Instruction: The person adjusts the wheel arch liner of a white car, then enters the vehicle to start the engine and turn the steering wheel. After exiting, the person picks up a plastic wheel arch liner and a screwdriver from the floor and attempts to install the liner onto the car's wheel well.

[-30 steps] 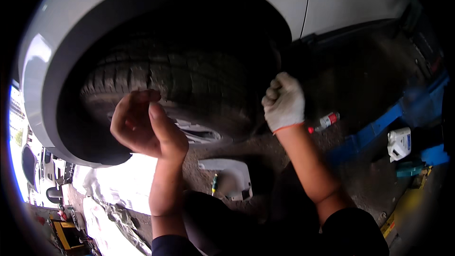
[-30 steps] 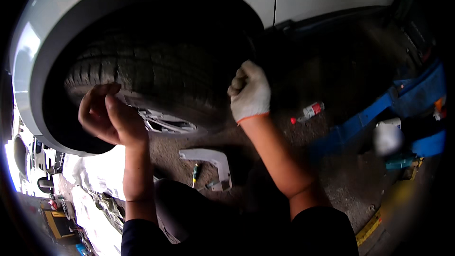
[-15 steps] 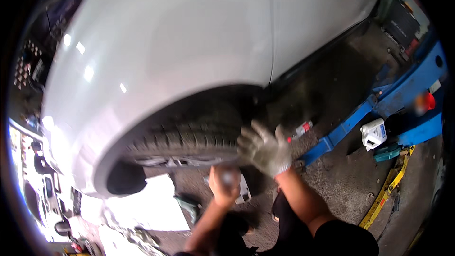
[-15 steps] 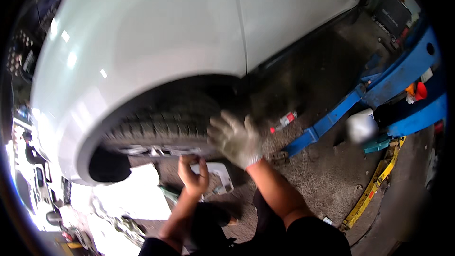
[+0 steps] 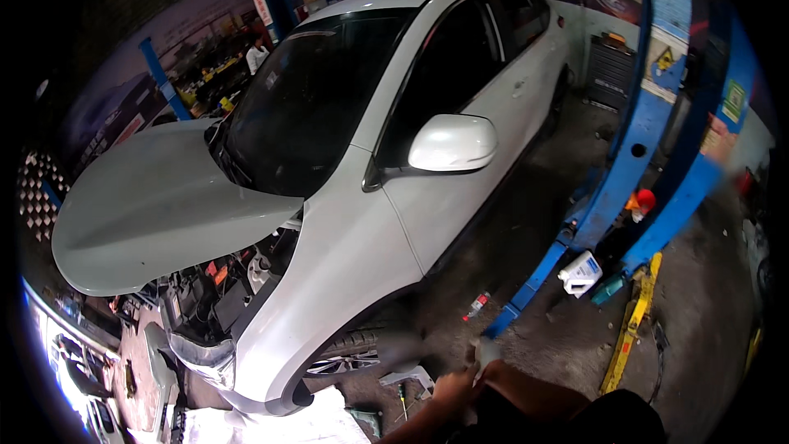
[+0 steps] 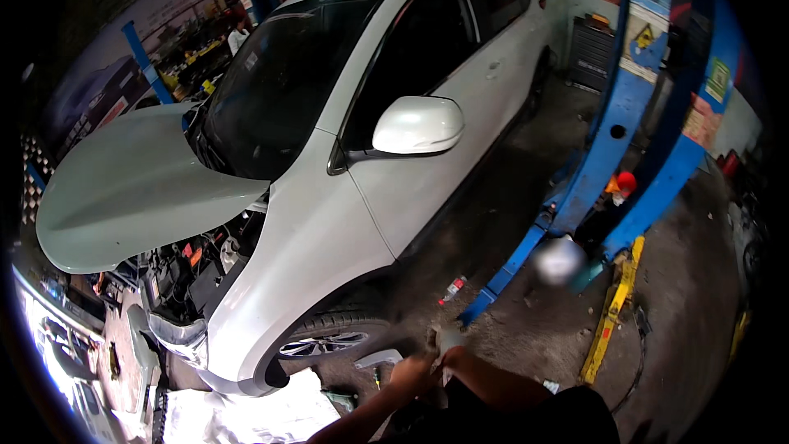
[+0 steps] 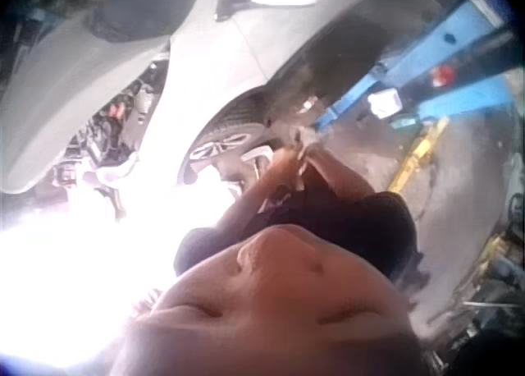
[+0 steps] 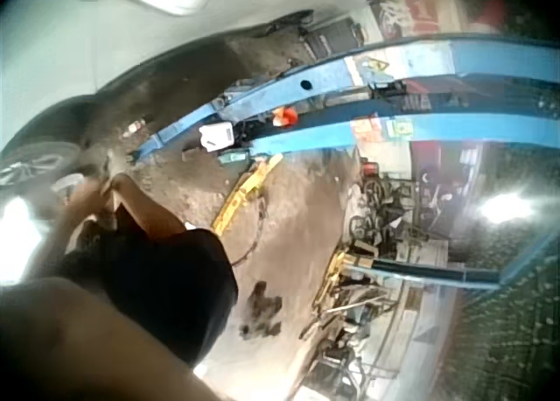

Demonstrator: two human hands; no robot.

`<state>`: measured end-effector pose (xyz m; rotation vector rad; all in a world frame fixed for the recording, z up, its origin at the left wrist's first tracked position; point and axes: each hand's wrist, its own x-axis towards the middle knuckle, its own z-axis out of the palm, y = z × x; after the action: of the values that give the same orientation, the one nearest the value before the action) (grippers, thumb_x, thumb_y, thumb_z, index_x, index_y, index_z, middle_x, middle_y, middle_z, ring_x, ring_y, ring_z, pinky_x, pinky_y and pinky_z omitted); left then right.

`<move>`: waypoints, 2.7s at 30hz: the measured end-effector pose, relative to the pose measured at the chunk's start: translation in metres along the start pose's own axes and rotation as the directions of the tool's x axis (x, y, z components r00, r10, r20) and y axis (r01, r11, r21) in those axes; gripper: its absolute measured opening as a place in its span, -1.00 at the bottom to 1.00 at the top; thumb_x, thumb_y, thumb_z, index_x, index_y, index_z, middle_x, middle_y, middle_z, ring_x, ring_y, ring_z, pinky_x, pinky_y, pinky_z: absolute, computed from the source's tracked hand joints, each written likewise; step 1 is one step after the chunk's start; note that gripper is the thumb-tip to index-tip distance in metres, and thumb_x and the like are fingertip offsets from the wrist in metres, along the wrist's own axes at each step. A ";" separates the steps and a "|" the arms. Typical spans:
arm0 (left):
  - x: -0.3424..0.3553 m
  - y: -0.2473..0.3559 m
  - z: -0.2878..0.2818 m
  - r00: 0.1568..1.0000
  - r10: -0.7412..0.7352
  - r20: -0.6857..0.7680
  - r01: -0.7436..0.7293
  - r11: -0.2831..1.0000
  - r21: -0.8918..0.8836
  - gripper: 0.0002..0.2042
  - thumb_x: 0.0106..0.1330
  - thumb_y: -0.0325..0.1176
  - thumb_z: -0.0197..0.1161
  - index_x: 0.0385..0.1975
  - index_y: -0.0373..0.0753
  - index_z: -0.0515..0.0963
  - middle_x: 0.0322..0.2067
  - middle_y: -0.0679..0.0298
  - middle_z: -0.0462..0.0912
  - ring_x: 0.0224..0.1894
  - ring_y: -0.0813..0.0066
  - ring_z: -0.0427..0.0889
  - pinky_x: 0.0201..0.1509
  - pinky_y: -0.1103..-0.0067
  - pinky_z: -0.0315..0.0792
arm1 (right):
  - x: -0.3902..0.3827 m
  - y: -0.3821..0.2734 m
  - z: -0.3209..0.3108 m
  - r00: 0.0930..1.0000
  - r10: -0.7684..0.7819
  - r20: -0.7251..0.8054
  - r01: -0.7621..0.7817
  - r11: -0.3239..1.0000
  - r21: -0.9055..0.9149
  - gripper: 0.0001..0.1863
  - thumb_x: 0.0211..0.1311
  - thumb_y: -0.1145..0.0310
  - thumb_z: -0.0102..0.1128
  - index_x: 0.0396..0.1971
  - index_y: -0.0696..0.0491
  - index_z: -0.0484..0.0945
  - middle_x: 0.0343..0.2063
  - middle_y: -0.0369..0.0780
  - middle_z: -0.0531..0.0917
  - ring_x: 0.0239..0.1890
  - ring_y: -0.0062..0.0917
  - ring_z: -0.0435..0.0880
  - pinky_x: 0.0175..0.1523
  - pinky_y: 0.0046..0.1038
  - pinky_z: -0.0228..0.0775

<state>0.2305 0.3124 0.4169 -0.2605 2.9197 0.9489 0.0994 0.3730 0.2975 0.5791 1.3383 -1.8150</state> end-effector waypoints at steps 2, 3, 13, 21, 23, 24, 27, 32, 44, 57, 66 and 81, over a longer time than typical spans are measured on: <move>0.007 0.040 -0.030 0.995 -0.082 0.052 0.078 0.994 0.081 -0.65 0.26 -0.01 0.16 -0.12 -0.12 0.51 -0.28 0.05 0.68 -0.21 -0.05 0.69 -0.21 0.12 0.56 | -0.060 -0.050 0.019 0.996 -0.055 -0.074 0.046 0.992 -0.119 -0.90 0.24 0.32 0.21 -0.33 0.01 0.53 -0.55 -0.30 0.54 -0.56 -0.53 0.52 -0.47 -0.45 0.39; 0.014 0.054 -0.030 0.997 -0.075 0.000 0.075 0.992 0.097 -0.66 0.24 -0.03 0.17 -0.14 -0.13 0.53 -0.26 0.06 0.68 -0.20 -0.04 0.69 -0.20 0.11 0.56 | -0.045 -0.053 -0.003 0.988 -0.153 0.002 0.152 0.987 -0.056 -0.86 0.23 0.32 0.23 -0.27 0.02 0.53 -0.53 -0.28 0.54 -0.53 -0.51 0.54 -0.45 -0.43 0.41; 0.146 0.125 0.012 0.991 0.011 0.134 -0.037 0.980 0.195 -0.75 0.20 -0.07 0.20 -0.31 -0.07 0.64 -0.27 0.19 0.68 -0.20 0.12 0.69 -0.19 0.17 0.55 | -0.024 -0.134 -0.136 0.908 -0.254 0.332 0.144 0.936 0.321 -0.87 0.23 0.47 0.18 -0.22 0.10 0.51 -0.40 -0.19 0.59 -0.37 -0.39 0.63 -0.24 -0.37 0.55; 0.312 0.218 0.040 0.890 0.391 0.236 -0.417 0.906 0.071 -0.83 0.19 -0.19 0.21 -0.42 -0.12 0.64 -0.37 0.18 0.62 -0.30 0.10 0.65 -0.28 0.21 0.52 | 0.036 -0.317 -0.218 0.618 -0.630 0.471 0.786 0.467 -0.406 -0.84 0.16 0.19 0.20 -0.38 -0.08 0.47 -0.42 -0.28 0.52 -0.26 -0.42 0.55 -0.08 -0.37 0.43; 0.359 0.263 0.044 0.877 0.458 0.147 -0.470 0.881 0.058 -0.86 0.17 -0.23 0.23 -0.47 -0.13 0.62 -0.41 0.17 0.60 -0.35 0.10 0.63 -0.34 0.22 0.50 | 0.108 -0.320 -0.258 0.767 -0.548 0.334 0.527 0.835 0.159 -0.80 0.25 0.13 0.14 -0.29 -0.07 0.50 -0.32 -0.25 0.57 -0.21 -0.37 0.56 -0.06 -0.36 0.43; 0.377 0.282 0.043 0.868 0.476 0.140 -0.484 0.874 0.031 -0.85 0.17 -0.22 0.23 -0.47 -0.13 0.62 -0.41 0.17 0.60 -0.35 0.10 0.63 -0.34 0.22 0.49 | 0.142 -0.324 -0.283 0.827 -0.504 0.250 0.360 0.815 0.454 -0.77 0.30 0.09 0.11 -0.25 -0.06 0.51 -0.27 -0.24 0.59 -0.19 -0.35 0.56 -0.05 -0.36 0.43; 0.428 0.297 0.026 0.894 0.409 0.185 -0.425 0.903 0.059 -0.83 0.20 -0.18 0.22 -0.44 -0.11 0.63 -0.40 0.18 0.62 -0.31 0.10 0.64 -0.33 0.22 0.50 | 0.150 -0.387 -0.265 0.849 -0.395 0.350 0.143 0.811 0.567 -0.66 0.34 0.06 0.08 -0.11 0.01 0.51 -0.14 -0.18 0.61 -0.14 -0.29 0.58 -0.01 -0.34 0.44; 0.559 0.296 -0.016 0.974 0.226 0.018 -0.224 0.972 -0.071 -0.80 0.25 -0.14 0.21 -0.37 -0.10 0.67 -0.40 0.18 0.69 -0.29 0.12 0.68 -0.25 0.26 0.53 | 0.150 -0.502 -0.239 0.953 -0.302 0.022 0.203 0.690 0.694 -0.70 0.37 0.06 0.07 -0.27 0.01 0.47 -0.36 -0.21 0.56 -0.33 -0.33 0.53 -0.20 -0.30 0.41; 0.988 0.129 -0.164 0.660 0.100 -0.745 -0.338 0.925 -0.175 -0.83 0.28 -0.37 0.27 -0.25 -0.34 0.57 -0.32 0.02 0.65 -0.28 0.12 0.67 -0.19 0.35 0.54 | 0.440 -0.823 -0.208 0.275 -0.950 -0.145 0.881 0.310 -0.357 -0.74 0.29 0.12 0.18 -0.37 0.02 0.54 -0.41 -0.22 0.62 -0.33 -0.37 0.58 -0.14 -0.26 0.46; 1.112 0.131 -0.170 0.951 -0.138 -0.277 0.101 0.985 -0.141 -0.44 0.29 -0.15 0.25 0.14 -0.45 0.33 0.06 -0.28 0.45 0.12 -0.21 0.48 0.20 0.13 0.39 | 0.496 -1.122 -0.040 0.304 -0.949 -0.086 0.831 0.308 -0.462 -0.74 0.36 0.35 0.09 -0.11 0.24 0.49 -0.31 -0.19 0.57 -0.38 -0.57 0.50 -0.27 -0.51 0.39; 1.222 0.190 -0.194 0.546 -0.833 0.092 0.838 0.540 -0.083 -0.26 0.33 0.25 0.04 -0.07 -0.52 0.52 -0.19 -0.22 0.65 -0.03 -0.07 0.64 0.14 0.25 0.45 | 0.637 -1.272 0.149 -0.440 -0.612 0.658 0.852 -0.052 0.521 -0.71 0.12 0.23 0.22 -0.50 0.20 0.58 -0.74 -0.24 0.50 -0.74 -0.50 0.43 -0.57 -0.47 0.32; 1.260 0.224 -0.114 0.090 -0.692 -0.716 0.963 0.245 -0.116 -0.28 0.02 0.36 0.26 -0.54 -0.40 0.65 -0.46 0.04 0.66 -0.17 0.16 0.61 0.16 0.35 0.36 | 0.719 -1.324 0.167 -0.396 -0.266 0.879 0.886 0.142 0.442 -0.85 0.31 0.53 0.05 -0.22 0.32 0.49 -0.57 -0.22 0.58 -0.66 -0.68 0.50 -0.56 -0.69 0.39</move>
<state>-1.0499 0.2454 0.5004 -2.3957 2.3478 -0.0506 -1.3741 0.1540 0.5800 -2.1174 1.0180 -1.6673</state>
